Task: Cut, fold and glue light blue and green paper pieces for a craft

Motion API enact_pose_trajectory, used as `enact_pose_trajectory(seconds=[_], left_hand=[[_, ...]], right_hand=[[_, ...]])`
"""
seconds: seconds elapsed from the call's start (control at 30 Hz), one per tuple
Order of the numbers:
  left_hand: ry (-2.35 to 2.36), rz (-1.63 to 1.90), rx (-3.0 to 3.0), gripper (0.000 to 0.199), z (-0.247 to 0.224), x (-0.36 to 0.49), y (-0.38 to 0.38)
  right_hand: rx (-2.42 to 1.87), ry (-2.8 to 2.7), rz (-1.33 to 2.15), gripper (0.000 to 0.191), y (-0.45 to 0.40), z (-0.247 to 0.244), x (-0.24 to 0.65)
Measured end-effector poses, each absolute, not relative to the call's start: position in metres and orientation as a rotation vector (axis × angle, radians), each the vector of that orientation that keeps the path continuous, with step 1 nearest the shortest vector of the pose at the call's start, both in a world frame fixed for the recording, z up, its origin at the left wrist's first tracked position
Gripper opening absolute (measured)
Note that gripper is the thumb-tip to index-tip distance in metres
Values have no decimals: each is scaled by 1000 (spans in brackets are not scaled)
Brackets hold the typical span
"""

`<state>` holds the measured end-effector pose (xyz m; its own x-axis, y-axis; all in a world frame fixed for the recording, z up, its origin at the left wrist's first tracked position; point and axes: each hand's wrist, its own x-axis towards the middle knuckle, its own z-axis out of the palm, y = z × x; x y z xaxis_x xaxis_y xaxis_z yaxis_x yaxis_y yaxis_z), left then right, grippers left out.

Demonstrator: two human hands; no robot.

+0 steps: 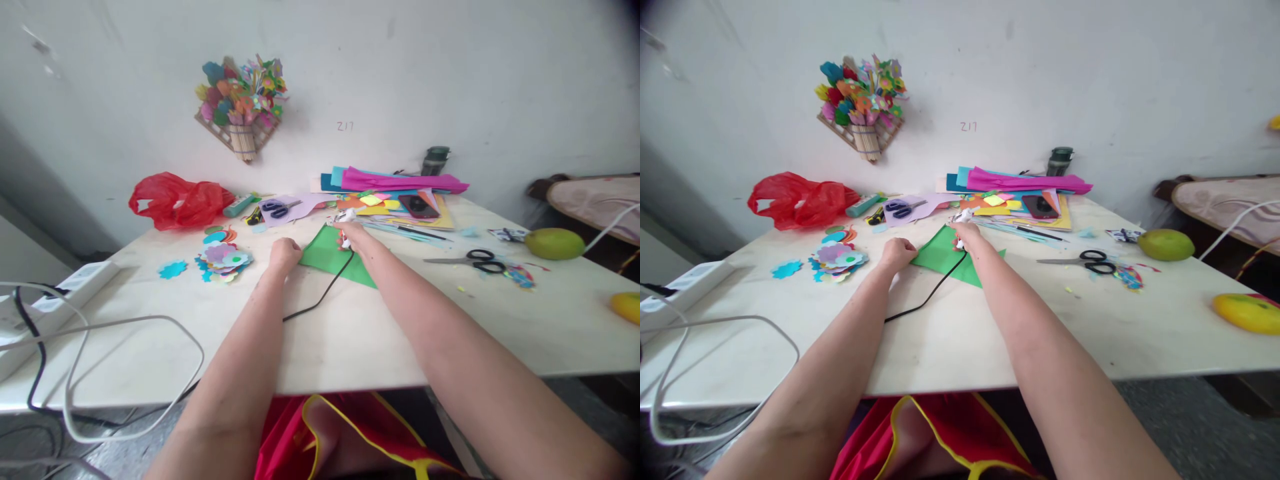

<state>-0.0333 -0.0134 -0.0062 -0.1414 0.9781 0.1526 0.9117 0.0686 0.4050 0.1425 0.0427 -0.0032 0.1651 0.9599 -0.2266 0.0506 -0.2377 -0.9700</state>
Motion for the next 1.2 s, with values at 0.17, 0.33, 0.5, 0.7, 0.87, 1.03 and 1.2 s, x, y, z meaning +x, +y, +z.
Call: enact_pose_trajectory(seconds=[0.17, 0.33, 0.5, 0.7, 0.87, 1.03, 1.2], left_hand=[[2183, 604, 1940, 20, -5, -32, -14], [2170, 610, 1927, 20, -4, -33, -15], [2158, 614, 1915, 20, -4, -32, -16], [2163, 611, 1918, 19, -3, -32, -16], [2166, 611, 1928, 20, -4, -32, -15], [2168, 602, 1940, 20, -4, -33, -15], [2167, 605, 1919, 19, -4, -32, -16]], right_hand=[[-1503, -1043, 1246, 19, 38, -3, 144], [-1501, -1061, 1257, 20, 34, -2, 144], [-1502, -1088, 1257, 22, 29, 0, 145], [-1485, -1106, 1268, 22, 22, 0, 145], [-1480, -1140, 1274, 20, 19, 1, 144], [-1474, -1173, 1297, 19, 12, 4, 143], [-1483, -1200, 1320, 18, 5, 7, 142]])
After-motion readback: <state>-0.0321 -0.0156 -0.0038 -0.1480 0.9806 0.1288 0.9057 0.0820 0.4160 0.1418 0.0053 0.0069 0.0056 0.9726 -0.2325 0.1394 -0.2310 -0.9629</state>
